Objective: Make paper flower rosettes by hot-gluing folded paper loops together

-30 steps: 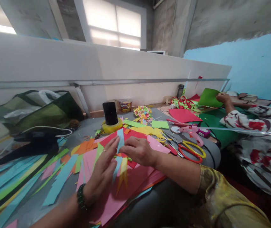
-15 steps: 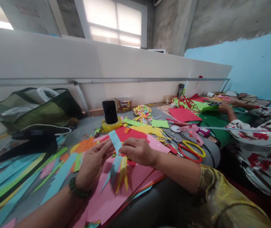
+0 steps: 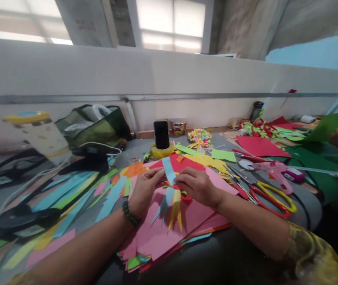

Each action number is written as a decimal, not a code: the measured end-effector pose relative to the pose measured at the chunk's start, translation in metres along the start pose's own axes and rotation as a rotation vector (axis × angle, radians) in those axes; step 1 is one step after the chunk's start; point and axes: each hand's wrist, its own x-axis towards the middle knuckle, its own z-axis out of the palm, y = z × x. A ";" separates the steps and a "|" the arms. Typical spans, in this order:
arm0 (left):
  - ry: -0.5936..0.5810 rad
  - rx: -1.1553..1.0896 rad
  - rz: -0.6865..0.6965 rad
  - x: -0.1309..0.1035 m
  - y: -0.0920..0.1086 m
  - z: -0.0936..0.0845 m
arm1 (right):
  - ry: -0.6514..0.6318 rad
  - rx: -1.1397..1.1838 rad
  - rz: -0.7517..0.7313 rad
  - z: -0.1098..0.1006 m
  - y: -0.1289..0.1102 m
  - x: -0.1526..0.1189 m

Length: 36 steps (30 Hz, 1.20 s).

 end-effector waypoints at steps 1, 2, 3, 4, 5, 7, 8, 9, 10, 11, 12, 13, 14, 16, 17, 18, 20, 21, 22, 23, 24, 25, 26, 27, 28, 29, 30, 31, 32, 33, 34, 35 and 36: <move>-0.002 0.005 0.001 0.000 -0.001 0.000 | -0.002 0.020 0.014 0.000 0.000 0.000; -0.001 0.016 0.005 0.001 -0.001 0.000 | -0.003 0.039 0.031 -0.001 0.001 0.000; 0.002 0.031 0.013 0.001 -0.003 -0.001 | -0.004 0.061 0.053 -0.001 0.001 -0.001; 0.002 0.047 0.021 0.001 -0.004 -0.002 | -0.004 0.087 0.082 -0.001 0.001 -0.001; 0.003 0.060 0.031 0.001 -0.005 -0.002 | -0.001 0.119 0.119 0.000 0.001 -0.001; -0.004 0.083 0.044 0.002 -0.007 -0.004 | 0.020 0.192 0.211 0.001 0.002 0.000; -0.009 0.094 0.046 0.001 -0.008 -0.004 | 0.032 0.226 0.265 0.002 0.002 0.000; -0.015 0.107 0.045 0.001 -0.009 -0.005 | 0.044 0.256 0.323 0.002 0.003 0.001; -0.022 0.123 0.044 0.000 -0.009 -0.005 | 0.057 0.285 0.382 0.002 0.004 0.001; -0.030 0.142 0.044 0.000 -0.009 -0.005 | 0.068 0.312 0.442 0.002 0.004 0.002; -0.041 0.164 0.045 -0.001 -0.009 -0.005 | 0.075 0.340 0.502 0.002 0.005 0.003; -0.056 0.187 0.050 -0.002 -0.009 -0.005 | 0.076 0.369 0.559 0.001 0.005 0.003; -0.073 0.212 0.058 -0.002 -0.009 -0.005 | 0.074 0.395 0.609 0.000 0.005 0.004; -0.108 0.257 0.082 -0.003 -0.009 -0.005 | 0.063 0.434 0.679 -0.001 0.005 0.005; -0.121 0.273 0.094 -0.003 -0.010 -0.005 | 0.061 0.446 0.696 -0.002 0.005 0.006; -0.129 0.287 0.107 -0.004 -0.010 -0.005 | 0.062 0.453 0.703 -0.003 0.005 0.006; -0.135 0.310 0.129 -0.004 -0.011 -0.005 | 0.080 0.453 0.695 -0.003 0.005 0.007; -0.136 0.321 0.138 -0.004 -0.011 -0.005 | 0.093 0.446 0.684 -0.003 0.006 0.007; -0.136 0.331 0.147 -0.004 -0.012 -0.004 | 0.106 0.436 0.672 -0.003 0.006 0.007; -0.137 0.337 0.154 -0.004 -0.012 -0.004 | 0.121 0.425 0.662 -0.003 0.006 0.007; -0.138 0.340 0.160 -0.004 -0.012 -0.004 | 0.135 0.419 0.655 -0.003 0.007 0.007; -0.140 0.339 0.166 -0.004 -0.012 -0.004 | 0.144 0.419 0.654 -0.003 0.007 0.007; -0.142 0.336 0.172 -0.003 -0.012 -0.004 | 0.148 0.426 0.660 -0.003 0.007 0.007; -0.145 0.332 0.176 -0.003 -0.012 -0.004 | 0.146 0.441 0.674 -0.003 0.007 0.007; -0.146 0.328 0.180 -0.003 -0.012 -0.004 | 0.140 0.462 0.694 -0.003 0.007 0.007; -0.149 0.326 0.181 -0.003 -0.012 -0.004 | 0.130 0.487 0.715 -0.003 0.007 0.007; -0.151 0.325 0.182 -0.003 -0.012 -0.004 | 0.120 0.514 0.736 -0.003 0.007 0.007; -0.153 0.326 0.182 -0.003 -0.012 -0.004 | 0.110 0.540 0.755 -0.003 0.007 0.007; -0.155 0.328 0.183 -0.003 -0.012 -0.004 | 0.100 0.564 0.770 -0.003 0.007 0.007; -0.157 0.332 0.185 -0.003 -0.012 -0.004 | 0.090 0.584 0.782 -0.003 0.007 0.007; -0.158 0.337 0.188 -0.004 -0.012 -0.004 | 0.082 0.600 0.793 -0.003 0.007 0.007; -0.160 0.342 0.191 -0.004 -0.012 -0.004 | 0.077 0.614 0.804 -0.002 0.007 0.007; -0.164 0.348 0.195 -0.004 -0.011 -0.004 | 0.075 0.626 0.815 -0.002 0.007 0.007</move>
